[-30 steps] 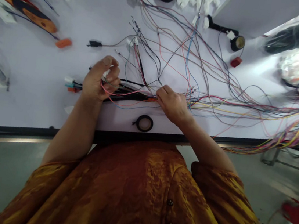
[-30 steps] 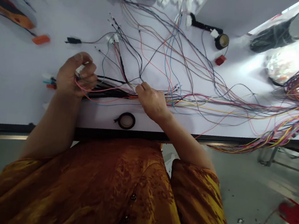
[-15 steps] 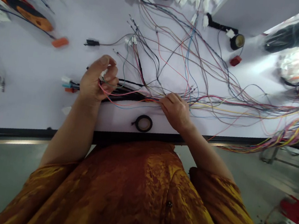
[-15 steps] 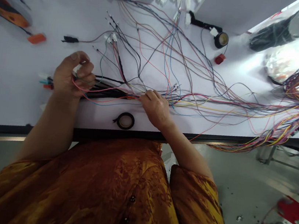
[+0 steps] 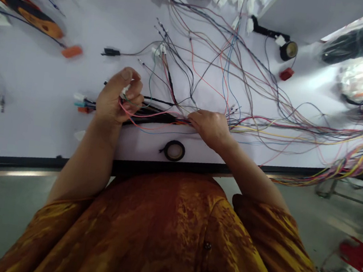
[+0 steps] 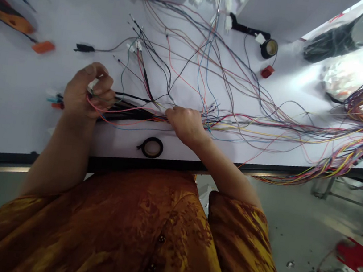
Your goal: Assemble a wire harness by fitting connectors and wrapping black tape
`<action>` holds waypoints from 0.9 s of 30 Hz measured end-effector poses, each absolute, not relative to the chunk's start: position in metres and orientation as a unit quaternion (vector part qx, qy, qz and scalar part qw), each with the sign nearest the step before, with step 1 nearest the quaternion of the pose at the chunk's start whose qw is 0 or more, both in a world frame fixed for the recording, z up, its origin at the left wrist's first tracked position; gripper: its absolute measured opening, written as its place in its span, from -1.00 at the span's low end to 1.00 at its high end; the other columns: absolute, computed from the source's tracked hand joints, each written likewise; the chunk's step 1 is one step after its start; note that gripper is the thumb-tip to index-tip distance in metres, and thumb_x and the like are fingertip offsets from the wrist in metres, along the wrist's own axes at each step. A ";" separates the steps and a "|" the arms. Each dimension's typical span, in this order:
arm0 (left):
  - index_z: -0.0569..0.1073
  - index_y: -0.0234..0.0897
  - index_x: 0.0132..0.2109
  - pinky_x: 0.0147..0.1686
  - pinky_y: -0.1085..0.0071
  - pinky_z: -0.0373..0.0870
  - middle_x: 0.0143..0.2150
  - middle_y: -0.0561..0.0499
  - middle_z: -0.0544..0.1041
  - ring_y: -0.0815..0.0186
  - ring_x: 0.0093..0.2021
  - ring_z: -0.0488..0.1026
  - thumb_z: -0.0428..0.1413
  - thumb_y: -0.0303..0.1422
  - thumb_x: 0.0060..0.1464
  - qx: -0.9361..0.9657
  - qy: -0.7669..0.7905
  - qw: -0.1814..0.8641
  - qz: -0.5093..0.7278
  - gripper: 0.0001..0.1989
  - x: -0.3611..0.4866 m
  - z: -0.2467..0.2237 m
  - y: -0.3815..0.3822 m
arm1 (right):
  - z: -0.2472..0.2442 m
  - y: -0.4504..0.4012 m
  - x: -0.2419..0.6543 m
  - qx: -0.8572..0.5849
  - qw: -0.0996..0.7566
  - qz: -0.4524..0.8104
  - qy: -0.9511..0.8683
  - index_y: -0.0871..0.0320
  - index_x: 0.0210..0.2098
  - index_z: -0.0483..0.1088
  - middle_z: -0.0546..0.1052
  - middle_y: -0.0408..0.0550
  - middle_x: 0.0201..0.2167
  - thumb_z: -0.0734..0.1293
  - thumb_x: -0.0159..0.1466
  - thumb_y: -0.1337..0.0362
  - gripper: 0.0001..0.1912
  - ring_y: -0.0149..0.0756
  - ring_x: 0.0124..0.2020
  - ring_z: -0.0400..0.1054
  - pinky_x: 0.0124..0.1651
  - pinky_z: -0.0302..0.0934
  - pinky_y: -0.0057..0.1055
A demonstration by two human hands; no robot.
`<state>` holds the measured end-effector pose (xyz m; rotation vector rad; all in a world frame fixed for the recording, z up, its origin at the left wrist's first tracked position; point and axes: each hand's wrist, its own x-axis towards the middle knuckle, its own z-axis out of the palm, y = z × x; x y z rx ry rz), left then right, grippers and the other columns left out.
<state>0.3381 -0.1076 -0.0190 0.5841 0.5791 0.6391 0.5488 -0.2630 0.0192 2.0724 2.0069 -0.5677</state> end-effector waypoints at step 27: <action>0.44 -0.27 -0.33 -0.81 0.61 -0.31 -0.66 0.20 0.09 0.58 -0.76 -0.24 -0.04 -0.30 0.29 0.290 0.255 0.874 0.296 -0.74 0.337 -0.025 -0.104 | 0.028 -0.253 0.560 0.659 0.013 -0.295 0.692 0.24 -0.13 0.56 0.57 0.08 -0.15 0.15 0.47 0.27 -0.65 -0.25 -0.15 0.40 -0.18 0.09 -0.36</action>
